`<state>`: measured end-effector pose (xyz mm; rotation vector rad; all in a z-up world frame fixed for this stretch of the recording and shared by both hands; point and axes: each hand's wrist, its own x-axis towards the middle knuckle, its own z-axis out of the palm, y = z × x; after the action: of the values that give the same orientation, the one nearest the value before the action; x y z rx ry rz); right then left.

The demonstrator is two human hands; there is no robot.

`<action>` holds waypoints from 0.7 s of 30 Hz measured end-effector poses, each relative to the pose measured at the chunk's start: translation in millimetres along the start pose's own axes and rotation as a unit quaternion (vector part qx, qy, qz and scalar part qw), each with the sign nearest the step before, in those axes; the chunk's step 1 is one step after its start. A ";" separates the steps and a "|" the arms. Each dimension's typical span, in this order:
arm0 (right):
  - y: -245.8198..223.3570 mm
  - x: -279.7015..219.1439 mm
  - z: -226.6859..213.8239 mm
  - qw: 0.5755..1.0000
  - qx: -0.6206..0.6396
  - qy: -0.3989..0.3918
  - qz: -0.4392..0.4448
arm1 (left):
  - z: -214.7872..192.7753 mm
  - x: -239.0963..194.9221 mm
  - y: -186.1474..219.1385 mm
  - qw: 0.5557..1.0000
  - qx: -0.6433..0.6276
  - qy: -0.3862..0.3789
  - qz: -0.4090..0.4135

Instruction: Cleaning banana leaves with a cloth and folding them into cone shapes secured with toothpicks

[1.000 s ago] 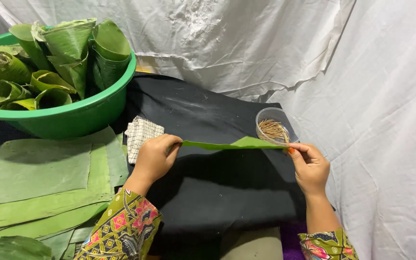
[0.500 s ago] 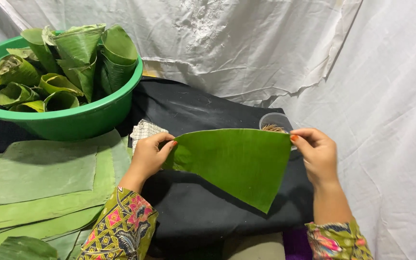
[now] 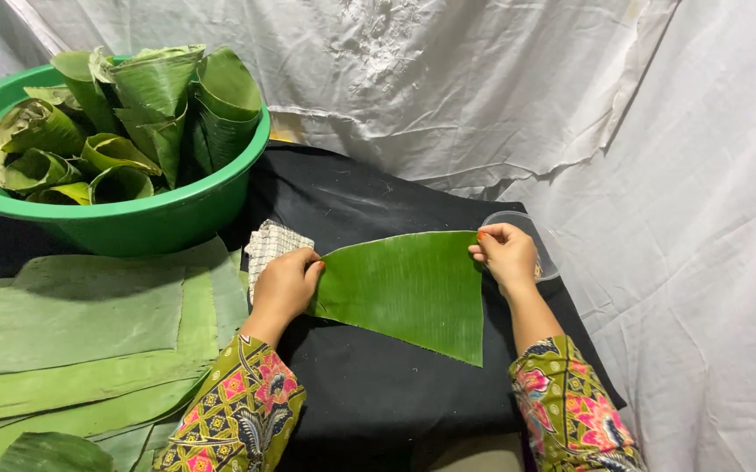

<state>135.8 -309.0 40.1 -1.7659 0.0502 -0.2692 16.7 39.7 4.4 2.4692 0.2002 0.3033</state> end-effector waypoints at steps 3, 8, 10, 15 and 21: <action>7.2 0.8 11.9 1.000 -0.023 0.004 0.004 | 4.8 -0.8 -2.0 1.000 0.017 0.010 0.016; 54.5 13.3 24.0 0.991 -0.117 0.010 -0.065 | 0.6 -0.2 4.0 0.999 0.024 0.013 0.021; 66.9 13.3 27.6 0.983 -0.156 0.015 -0.095 | 3.6 1.7 1.3 0.999 0.020 0.015 0.020; 65.5 -3.7 25.1 0.968 -0.164 -0.019 -0.192 | 16.7 5.0 -8.5 0.997 0.044 0.042 0.050; 51.3 -46.6 -13.1 0.917 -0.291 -0.148 -0.229 | 14.0 -2.7 -3.4 0.974 0.130 0.159 0.090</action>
<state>93.7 -324.1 -14.4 -2.3856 -0.5631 -0.3439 17.6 33.8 -8.9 2.6909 0.1577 0.7994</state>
